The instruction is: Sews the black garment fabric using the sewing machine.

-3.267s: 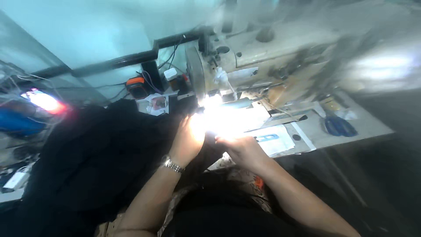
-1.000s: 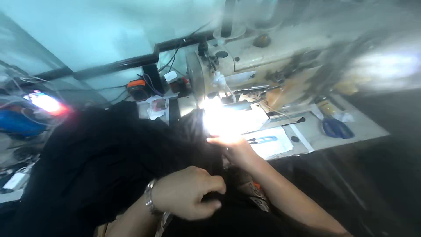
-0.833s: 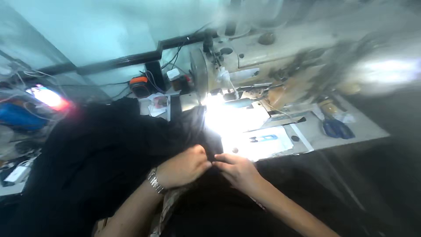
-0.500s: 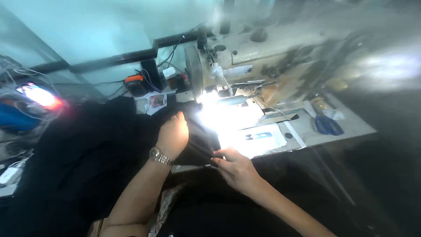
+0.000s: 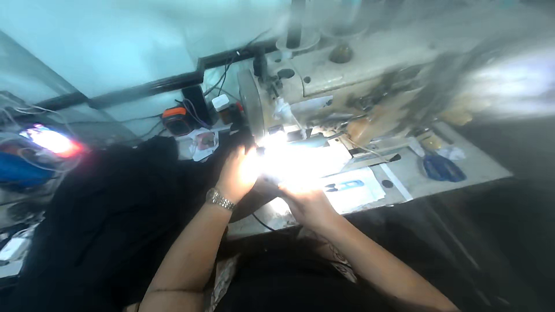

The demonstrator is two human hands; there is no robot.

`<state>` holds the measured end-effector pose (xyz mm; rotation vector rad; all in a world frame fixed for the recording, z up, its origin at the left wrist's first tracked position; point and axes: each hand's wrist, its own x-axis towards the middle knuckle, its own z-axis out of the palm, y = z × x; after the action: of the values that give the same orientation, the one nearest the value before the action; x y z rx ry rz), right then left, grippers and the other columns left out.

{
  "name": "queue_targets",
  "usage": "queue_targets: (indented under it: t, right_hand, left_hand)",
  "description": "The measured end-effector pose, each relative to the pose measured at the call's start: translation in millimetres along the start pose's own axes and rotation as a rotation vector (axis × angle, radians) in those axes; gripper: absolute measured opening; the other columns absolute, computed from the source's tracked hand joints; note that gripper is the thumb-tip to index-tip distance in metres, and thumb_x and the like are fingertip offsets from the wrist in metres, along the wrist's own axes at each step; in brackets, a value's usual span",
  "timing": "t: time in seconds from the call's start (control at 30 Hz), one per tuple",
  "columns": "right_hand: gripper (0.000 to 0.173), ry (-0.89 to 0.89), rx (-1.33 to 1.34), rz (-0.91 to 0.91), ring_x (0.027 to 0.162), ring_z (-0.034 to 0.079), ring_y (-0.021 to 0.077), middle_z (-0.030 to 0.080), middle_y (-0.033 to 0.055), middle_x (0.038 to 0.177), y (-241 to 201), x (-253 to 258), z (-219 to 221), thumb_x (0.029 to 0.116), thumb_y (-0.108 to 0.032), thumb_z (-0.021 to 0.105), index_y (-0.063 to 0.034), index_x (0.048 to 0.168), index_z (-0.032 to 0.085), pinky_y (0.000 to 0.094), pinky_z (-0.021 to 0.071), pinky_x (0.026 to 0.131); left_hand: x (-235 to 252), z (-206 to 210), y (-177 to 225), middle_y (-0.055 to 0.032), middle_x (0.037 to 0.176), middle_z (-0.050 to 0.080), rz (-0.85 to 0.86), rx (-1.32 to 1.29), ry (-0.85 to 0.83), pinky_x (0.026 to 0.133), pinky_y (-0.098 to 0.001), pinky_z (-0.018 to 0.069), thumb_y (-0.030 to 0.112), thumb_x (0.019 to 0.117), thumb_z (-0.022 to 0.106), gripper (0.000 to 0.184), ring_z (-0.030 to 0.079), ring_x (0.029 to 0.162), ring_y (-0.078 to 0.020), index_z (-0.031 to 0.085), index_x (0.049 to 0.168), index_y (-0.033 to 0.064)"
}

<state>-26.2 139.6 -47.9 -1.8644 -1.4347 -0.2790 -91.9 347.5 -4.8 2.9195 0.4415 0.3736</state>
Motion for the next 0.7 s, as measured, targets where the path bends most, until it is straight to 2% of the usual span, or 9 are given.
queue_targets:
  t: [0.17,0.27,0.33,0.4,0.47,0.53,0.6,0.67,0.7]
  right_hand:
    - [0.023,0.109,0.008,0.043,0.084,0.075,0.0212,0.077,0.0073,0.089,12.4,17.9,21.6,0.1008,-0.018,0.058,-0.0095,0.104,0.079,0.0424,0.062,0.076]
    - [0.022,0.083,-0.036,0.051,0.088,0.075,0.0253,0.077,0.0091,0.093,14.2,20.3,19.8,0.0996,-0.016,0.059,-0.01,0.106,0.079,0.0474,0.0619,0.079]
    - [0.025,0.041,-0.051,0.046,0.094,0.075,0.0245,0.078,0.0076,0.1,15.7,15.9,13.6,0.1013,-0.018,0.057,-0.0132,0.111,0.079,0.0473,0.0612,0.084]
    - [0.026,-0.005,-0.038,0.042,0.091,0.075,0.0214,0.077,0.0058,0.101,15.6,9.8,1.2,0.1042,-0.02,0.054,-0.0157,0.115,0.078,0.043,0.0619,0.08]
    - [0.025,0.025,0.012,0.062,0.076,0.073,0.0208,0.075,0.0078,0.087,18.0,5.1,-21.1,0.1021,-0.016,0.056,-0.0111,0.11,0.079,0.0406,0.061,0.069]
    - [0.02,0.188,0.044,0.049,0.083,0.071,0.0148,0.073,0.0067,0.095,27.8,-2.0,-54.6,0.0997,-0.011,0.057,-0.0077,0.105,0.076,0.033,0.0616,0.075]
    - [0.017,0.459,0.026,0.029,0.097,0.073,0.0185,0.074,0.01,0.11,48.6,-8.3,-96.8,0.1008,-0.01,0.06,-0.0047,0.112,0.072,0.038,0.0627,0.085]
    - [0.023,0.742,-0.017,0.095,0.095,0.072,0.0216,0.071,0.0135,0.112,78.5,-13.7,-141.5,0.104,-0.008,0.054,0.0048,0.12,0.063,0.0444,0.0627,0.085]
    - [0.027,0.857,-0.015,0.186,0.095,0.071,0.0176,0.069,0.0112,0.109,89.1,-11.6,-163.0,0.1068,-0.011,0.048,0.007,0.122,0.06,0.0408,0.0611,0.087]
  left_hand:
    - [27.1,6.5,-16.2,-0.021,0.115,0.066,0.015,-0.003,0.097,0.09,-0.0532,0.0567,0.017,0.0981,0.062,0.023,0.067,0.107,-0.0377,0.071,0.115,0.0037]
    - [21.0,5.3,-14.4,-0.0158,0.106,0.068,0.003,0.057,0.323,0.081,-0.0517,0.0578,0.013,0.0961,0.063,0.013,0.069,0.098,-0.0333,0.072,0.103,0.0057]
    - [13.3,11.7,-11.2,-0.0115,0.126,0.066,-0.069,0.017,0.449,0.1,-0.0572,0.0479,0.028,0.0953,0.065,0.025,0.06,0.122,-0.0314,0.072,0.115,0.0134]
    - [7.0,24.3,-13.3,-0.0117,0.157,0.046,-0.17,-0.051,0.412,0.116,-0.0667,0.0284,0.05,0.0924,0.064,0.056,0.035,0.15,-0.0351,0.062,0.139,0.0184]
    - [6.8,33.8,-20.3,-0.0166,0.163,0.036,-0.275,-0.243,0.305,0.115,-0.066,0.0335,0.054,0.0907,0.07,0.073,0.034,0.15,-0.0374,0.051,0.151,0.0168]
    - [8.0,37.0,-25.1,-0.0217,0.161,0.036,-0.309,-0.379,0.267,0.114,-0.059,0.0404,0.05,0.0898,0.075,0.077,0.04,0.146,-0.0381,0.048,0.153,0.0147]
    - [8.8,37.9,-25.4,-0.0222,0.16,0.038,-0.312,-0.397,0.266,0.114,-0.0555,0.0421,0.049,0.0898,0.075,0.076,0.042,0.145,-0.0369,0.049,0.152,0.0154]
    - [9.5,38.1,-24.6,-0.0217,0.16,0.037,-0.325,-0.388,0.253,0.115,-0.0547,0.0416,0.05,0.0903,0.074,0.075,0.041,0.146,-0.0362,0.049,0.152,0.0169]
    - [9.7,38.1,-24.3,-0.0221,0.161,0.036,-0.326,-0.385,0.251,0.115,-0.0549,0.0413,0.051,0.0905,0.074,0.075,0.041,0.146,-0.0366,0.049,0.152,0.0166]
